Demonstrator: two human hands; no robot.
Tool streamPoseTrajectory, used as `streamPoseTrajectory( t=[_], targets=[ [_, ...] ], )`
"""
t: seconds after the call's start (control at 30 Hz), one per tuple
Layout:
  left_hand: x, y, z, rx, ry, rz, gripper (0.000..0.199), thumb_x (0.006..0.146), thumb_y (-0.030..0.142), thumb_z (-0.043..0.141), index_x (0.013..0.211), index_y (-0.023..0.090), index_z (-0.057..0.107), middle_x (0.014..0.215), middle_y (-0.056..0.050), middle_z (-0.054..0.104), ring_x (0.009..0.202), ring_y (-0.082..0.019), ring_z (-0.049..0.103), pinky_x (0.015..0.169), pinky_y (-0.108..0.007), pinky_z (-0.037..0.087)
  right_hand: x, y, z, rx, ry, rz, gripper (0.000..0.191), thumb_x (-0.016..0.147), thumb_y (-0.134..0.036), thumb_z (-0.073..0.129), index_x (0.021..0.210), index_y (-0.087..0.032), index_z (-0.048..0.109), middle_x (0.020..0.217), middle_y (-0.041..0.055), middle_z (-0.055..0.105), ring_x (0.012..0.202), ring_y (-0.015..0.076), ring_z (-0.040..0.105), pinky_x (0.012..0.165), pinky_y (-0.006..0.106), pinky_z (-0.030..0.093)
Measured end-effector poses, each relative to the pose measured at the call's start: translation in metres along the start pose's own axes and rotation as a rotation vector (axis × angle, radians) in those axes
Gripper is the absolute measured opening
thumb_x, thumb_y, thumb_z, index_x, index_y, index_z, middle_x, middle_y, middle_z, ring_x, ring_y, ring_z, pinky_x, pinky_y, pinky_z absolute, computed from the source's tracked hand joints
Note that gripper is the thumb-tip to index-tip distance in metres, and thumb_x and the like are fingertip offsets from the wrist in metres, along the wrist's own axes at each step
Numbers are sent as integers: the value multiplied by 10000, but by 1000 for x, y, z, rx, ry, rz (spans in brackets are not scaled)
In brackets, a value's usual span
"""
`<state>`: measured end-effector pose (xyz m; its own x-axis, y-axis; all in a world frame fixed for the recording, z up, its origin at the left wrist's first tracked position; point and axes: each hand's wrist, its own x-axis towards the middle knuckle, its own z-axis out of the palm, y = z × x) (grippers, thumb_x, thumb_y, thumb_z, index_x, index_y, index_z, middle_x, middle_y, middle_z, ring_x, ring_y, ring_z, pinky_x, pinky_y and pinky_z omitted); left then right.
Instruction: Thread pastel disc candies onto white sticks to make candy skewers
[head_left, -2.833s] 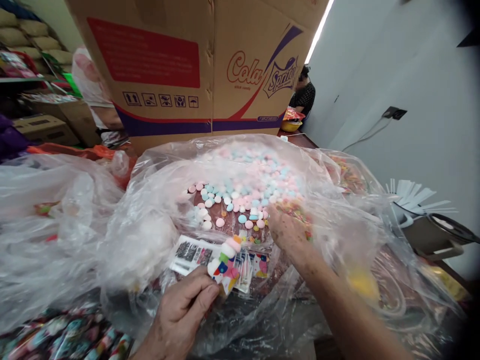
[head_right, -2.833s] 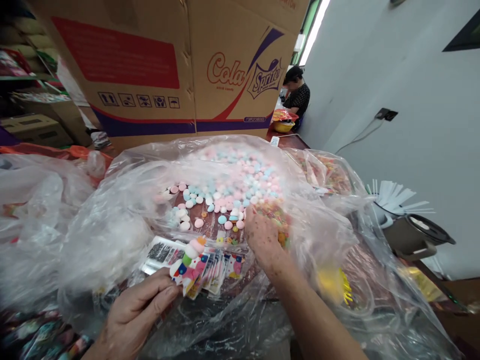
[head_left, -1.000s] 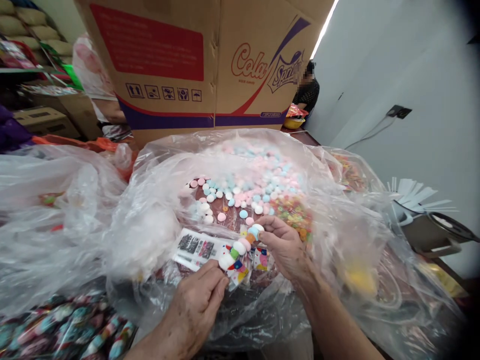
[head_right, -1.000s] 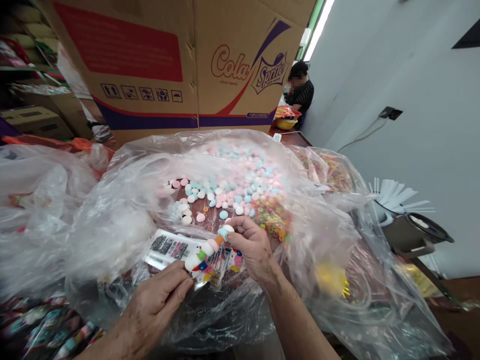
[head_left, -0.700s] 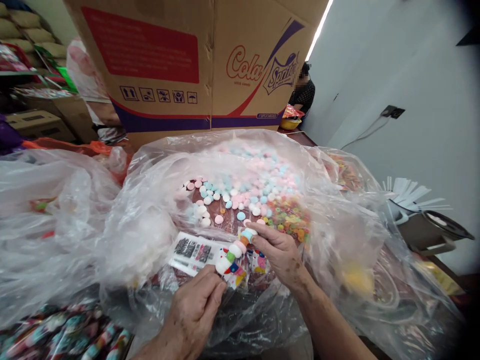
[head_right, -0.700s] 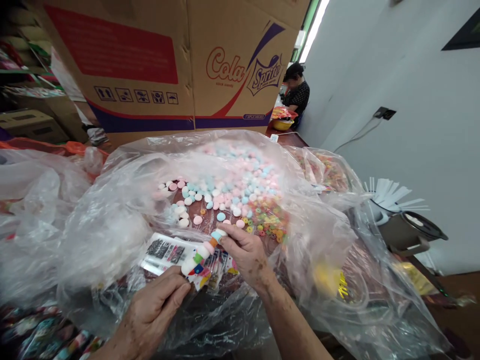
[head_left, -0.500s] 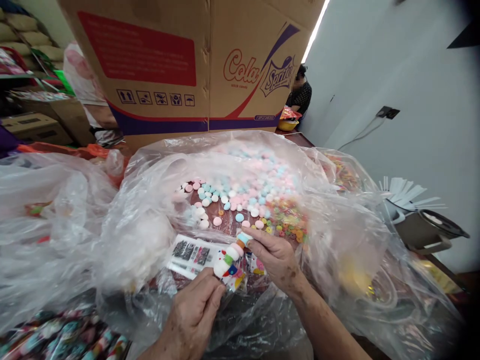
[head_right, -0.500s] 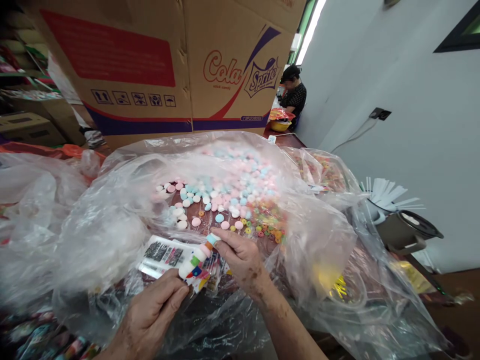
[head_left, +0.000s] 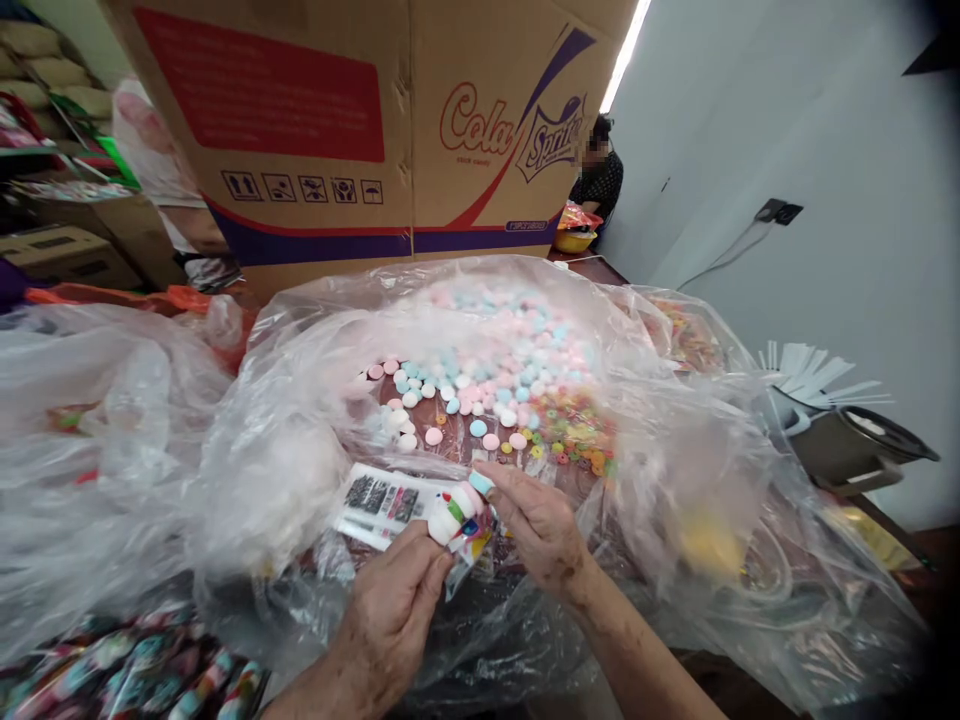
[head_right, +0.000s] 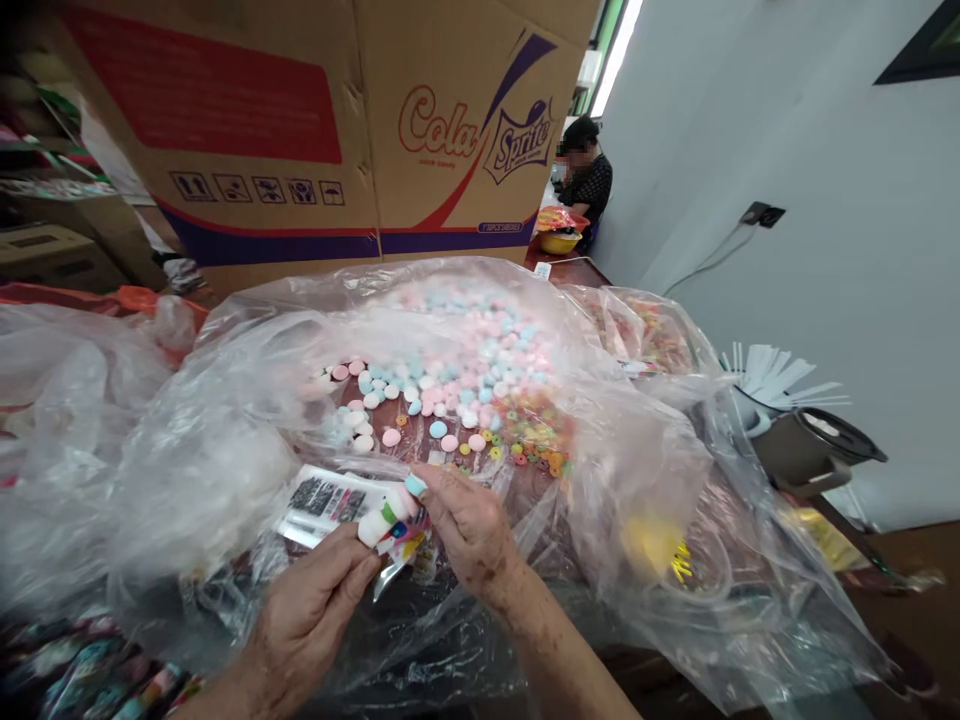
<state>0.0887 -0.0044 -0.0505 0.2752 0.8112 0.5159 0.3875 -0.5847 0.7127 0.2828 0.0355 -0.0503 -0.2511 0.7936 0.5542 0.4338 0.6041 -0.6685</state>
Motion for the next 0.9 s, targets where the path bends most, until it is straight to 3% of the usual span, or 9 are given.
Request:
streamPoseTrajectory(
  t=[0.23,0.33,0.4,0.47,0.53,0.63,0.7,0.8,0.9],
  targets=[
    [3,0,6,-136,-30,-99,264,947,138,501,699,185,580,657,27,494,594,-101,500,563,-180,383,6,-5,-3,51,-40,-10,377,1035,-261,394,1353,-235,595,1217,89,699,1094,172,677,945,278,553],
    [6,0,8,-342,-70,-292,328,963,259,530,650,175,582,646,23,487,598,-107,468,572,-203,358,10,-9,-9,187,-43,96,395,1030,-284,425,1414,-265,516,1356,74,625,1226,184,604,1046,327,493],
    [9,0,9,-571,-64,-461,364,944,376,580,643,171,588,633,22,494,593,-111,437,567,-212,345,10,-13,-8,338,74,225,431,1031,-339,425,1457,-277,426,1430,85,562,1218,199,607,1008,361,522],
    [13,1,12,-804,-1,-625,375,878,472,665,667,167,611,627,23,512,589,-110,418,559,-212,341,5,-19,-2,438,216,372,382,1023,-382,431,1380,-249,468,1353,104,610,1072,199,671,897,350,573],
    [16,2,15,-950,93,-733,378,796,504,751,687,162,632,633,24,529,597,-108,425,569,-208,359,-5,-26,9,477,233,483,262,1003,-378,468,1184,-216,566,1141,84,696,898,176,689,809,312,579],
    [19,6,21,-985,174,-745,370,741,479,811,667,158,642,643,25,552,626,-109,453,601,-202,395,-22,-38,30,530,56,508,147,966,-338,517,976,-206,581,916,31,687,808,154,647,765,268,549],
    [21,9,26,-963,180,-716,359,744,466,812,660,156,654,642,24,562,632,-108,459,603,-194,400,-30,-43,42,521,22,494,151,945,-343,534,892,-205,565,824,8,651,762,146,614,713,246,524],
    [21,11,31,-942,167,-688,350,760,460,800,661,152,669,651,20,573,639,-108,472,604,-192,405,-32,-46,49,469,97,508,224,935,-391,532,817,-202,559,745,-3,613,702,141,571,646,233,489],
    [21,9,27,-949,132,-653,313,784,441,784,688,159,688,649,22,592,622,-105,491,601,-196,409,-30,-42,38,463,194,539,280,951,-432,508,806,-203,575,689,-8,585,634,136,540,592,230,463]
  ],
)
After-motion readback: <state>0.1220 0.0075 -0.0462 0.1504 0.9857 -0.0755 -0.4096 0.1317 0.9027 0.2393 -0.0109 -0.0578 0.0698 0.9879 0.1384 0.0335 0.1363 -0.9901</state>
